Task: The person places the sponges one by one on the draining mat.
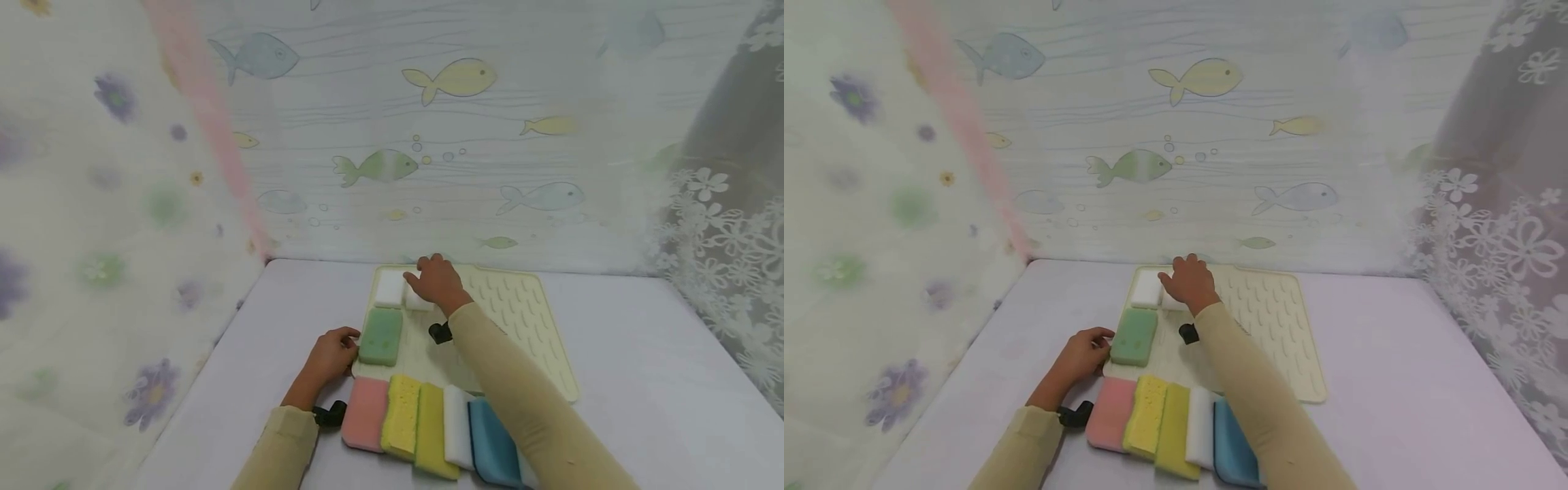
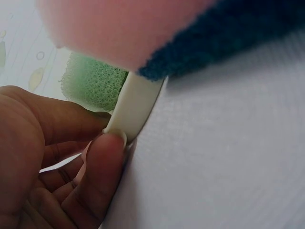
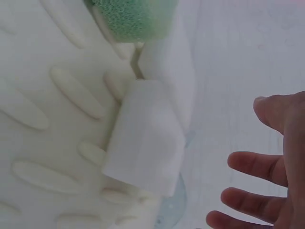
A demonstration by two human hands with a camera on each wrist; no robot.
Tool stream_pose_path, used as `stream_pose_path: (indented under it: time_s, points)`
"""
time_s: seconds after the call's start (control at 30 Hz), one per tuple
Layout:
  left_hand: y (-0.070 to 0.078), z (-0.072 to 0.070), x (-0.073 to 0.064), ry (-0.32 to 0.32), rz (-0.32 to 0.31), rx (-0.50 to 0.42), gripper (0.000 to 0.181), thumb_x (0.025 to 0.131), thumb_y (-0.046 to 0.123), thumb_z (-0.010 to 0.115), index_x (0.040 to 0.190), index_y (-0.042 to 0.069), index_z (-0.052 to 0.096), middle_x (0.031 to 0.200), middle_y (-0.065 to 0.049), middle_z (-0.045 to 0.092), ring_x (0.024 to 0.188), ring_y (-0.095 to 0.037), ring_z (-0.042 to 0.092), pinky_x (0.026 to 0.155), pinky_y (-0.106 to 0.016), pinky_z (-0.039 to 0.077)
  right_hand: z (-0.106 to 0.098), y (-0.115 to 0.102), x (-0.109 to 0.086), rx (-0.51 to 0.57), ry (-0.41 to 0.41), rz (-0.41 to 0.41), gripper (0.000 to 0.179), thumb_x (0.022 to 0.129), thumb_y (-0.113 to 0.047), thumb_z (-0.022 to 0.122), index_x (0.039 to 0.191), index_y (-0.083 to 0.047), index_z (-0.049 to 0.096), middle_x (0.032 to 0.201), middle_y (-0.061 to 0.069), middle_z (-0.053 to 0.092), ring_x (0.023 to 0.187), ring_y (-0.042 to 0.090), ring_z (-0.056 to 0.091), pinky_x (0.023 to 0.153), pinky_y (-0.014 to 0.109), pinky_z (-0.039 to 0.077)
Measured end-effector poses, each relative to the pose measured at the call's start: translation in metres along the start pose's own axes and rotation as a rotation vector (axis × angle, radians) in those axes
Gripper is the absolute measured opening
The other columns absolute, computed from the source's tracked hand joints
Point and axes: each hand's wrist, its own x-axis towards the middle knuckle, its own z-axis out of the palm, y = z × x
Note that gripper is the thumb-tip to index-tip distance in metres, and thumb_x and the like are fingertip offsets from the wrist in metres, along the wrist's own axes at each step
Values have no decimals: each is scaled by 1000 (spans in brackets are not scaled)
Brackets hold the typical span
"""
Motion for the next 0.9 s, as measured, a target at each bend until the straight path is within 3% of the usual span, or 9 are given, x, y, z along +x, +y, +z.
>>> stream_pose_path:
  time_s: [0.37, 0.9]
  points:
    - [0, 0, 0, 7, -11, 8, 34, 92, 15, 58, 125, 7, 63, 96, -7, 66, 60, -12, 59, 52, -28, 50, -16, 6, -22, -12, 0, -89, 54, 100, -51, 43, 130, -7, 55, 124, 17, 54, 98, 30, 60, 87, 43, 51]
    - [2, 0, -2, 8, -1, 15, 33, 93, 15, 57, 125, 7, 62, 97, -6, 66, 63, -12, 59, 54, -28, 49, -38, 12, -64, 19, 39, -135, 49, 98, -50, 49, 123, -10, 61, 118, 12, 61, 96, 27, 61, 84, 43, 50]
